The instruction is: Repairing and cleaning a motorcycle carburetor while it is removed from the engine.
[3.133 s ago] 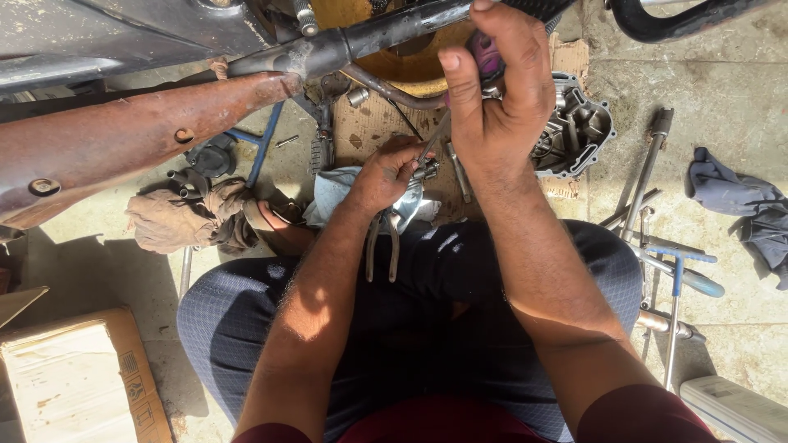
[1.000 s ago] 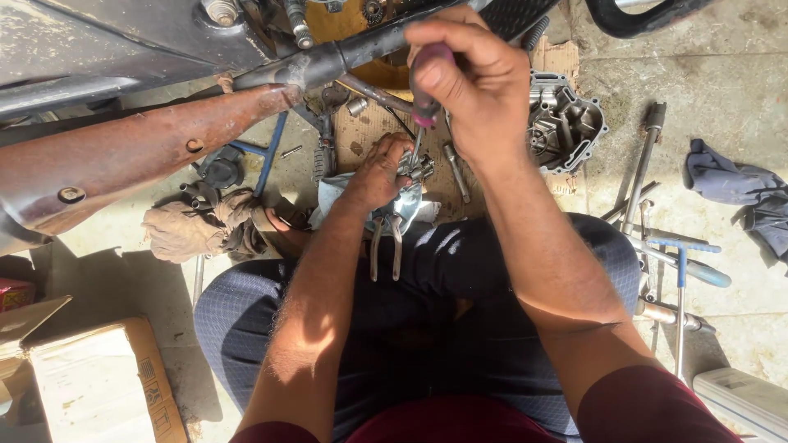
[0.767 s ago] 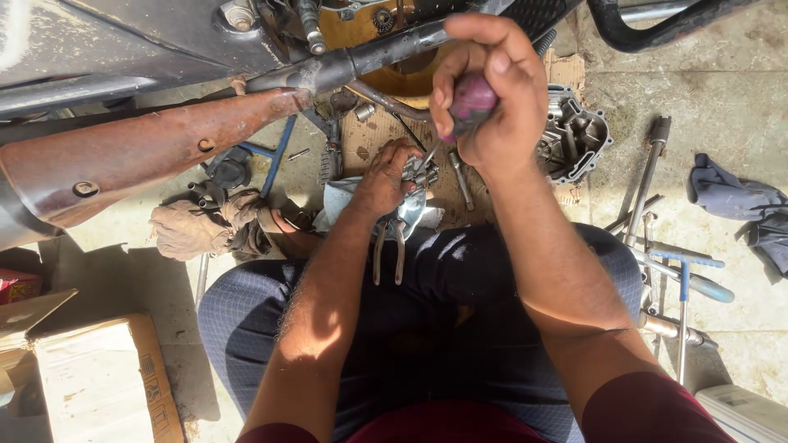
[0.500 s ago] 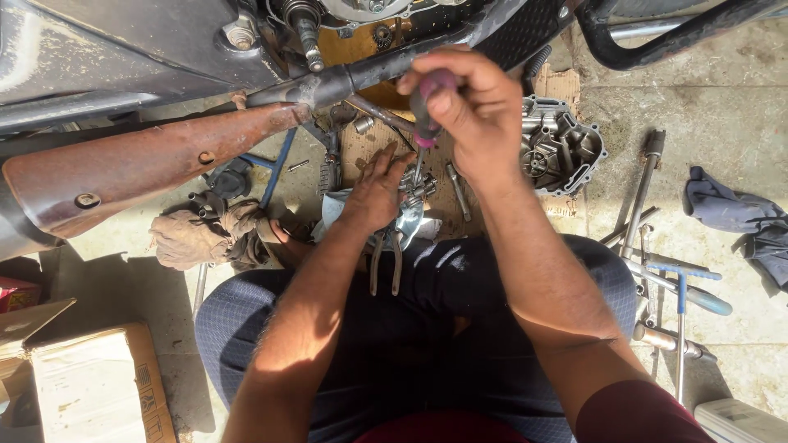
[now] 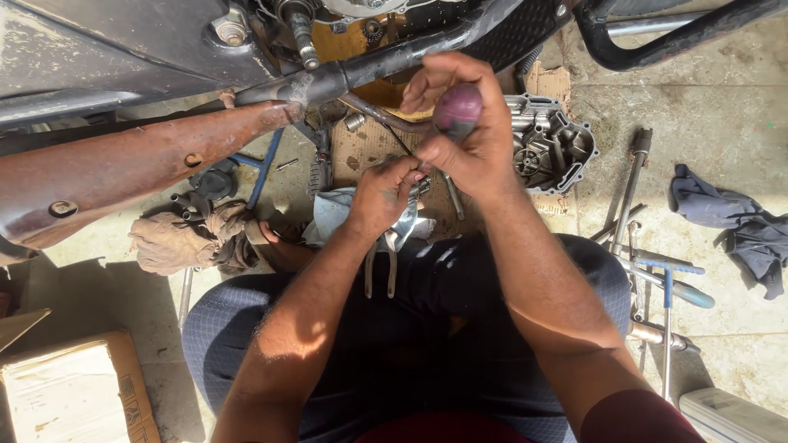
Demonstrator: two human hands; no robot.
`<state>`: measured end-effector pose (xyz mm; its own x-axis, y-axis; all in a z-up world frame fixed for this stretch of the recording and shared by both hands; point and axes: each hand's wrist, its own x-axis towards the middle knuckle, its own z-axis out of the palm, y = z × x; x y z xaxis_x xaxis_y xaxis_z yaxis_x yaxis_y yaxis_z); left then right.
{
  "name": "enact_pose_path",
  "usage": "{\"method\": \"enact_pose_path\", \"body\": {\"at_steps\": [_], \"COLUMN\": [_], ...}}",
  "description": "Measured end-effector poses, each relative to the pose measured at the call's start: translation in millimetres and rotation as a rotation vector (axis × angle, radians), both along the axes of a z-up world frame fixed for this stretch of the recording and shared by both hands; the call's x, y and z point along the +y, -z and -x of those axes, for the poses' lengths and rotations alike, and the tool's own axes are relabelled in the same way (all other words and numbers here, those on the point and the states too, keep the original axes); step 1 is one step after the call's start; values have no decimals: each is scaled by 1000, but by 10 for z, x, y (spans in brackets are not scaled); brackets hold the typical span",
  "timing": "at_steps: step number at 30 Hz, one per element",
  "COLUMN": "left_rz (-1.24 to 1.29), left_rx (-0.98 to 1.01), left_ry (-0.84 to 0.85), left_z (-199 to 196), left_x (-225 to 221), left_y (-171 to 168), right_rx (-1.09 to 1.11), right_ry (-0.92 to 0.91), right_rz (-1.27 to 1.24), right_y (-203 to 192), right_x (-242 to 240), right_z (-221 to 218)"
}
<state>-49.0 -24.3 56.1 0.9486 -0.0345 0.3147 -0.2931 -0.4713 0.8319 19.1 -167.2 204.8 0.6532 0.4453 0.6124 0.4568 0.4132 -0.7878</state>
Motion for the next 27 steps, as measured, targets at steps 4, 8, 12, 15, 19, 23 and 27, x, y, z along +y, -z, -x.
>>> {"method": "enact_pose_path", "body": {"at_steps": [4, 8, 12, 15, 19, 23, 27], "left_rz": [-144, -121, -62, -21, -194, -128, -72], "left_rx": [0, 40, -216, 218, 90, 77, 40], "left_ry": [-38, -65, 107, 216, 67, -30, 179], "left_z": [-45, -50, -20, -54, -71, -65, -90], "left_x": [13, 14, 50, 42, 32, 20, 57], "left_y": [-108, 2, -302, -70, -264, -475, -240], "right_rx": [-68, -76, 66, 248, 300, 121, 86], "right_ry": [30, 227, 274, 160, 112, 229, 223], "right_rz": [338, 764, 637, 342, 255, 437, 400], "right_y": [-12, 145, 363, 583, 789, 761, 689], "right_x": [-120, -211, -276, -296, -308, -296, -284], "right_z": [28, 160, 252, 205, 201, 224, 239]}}
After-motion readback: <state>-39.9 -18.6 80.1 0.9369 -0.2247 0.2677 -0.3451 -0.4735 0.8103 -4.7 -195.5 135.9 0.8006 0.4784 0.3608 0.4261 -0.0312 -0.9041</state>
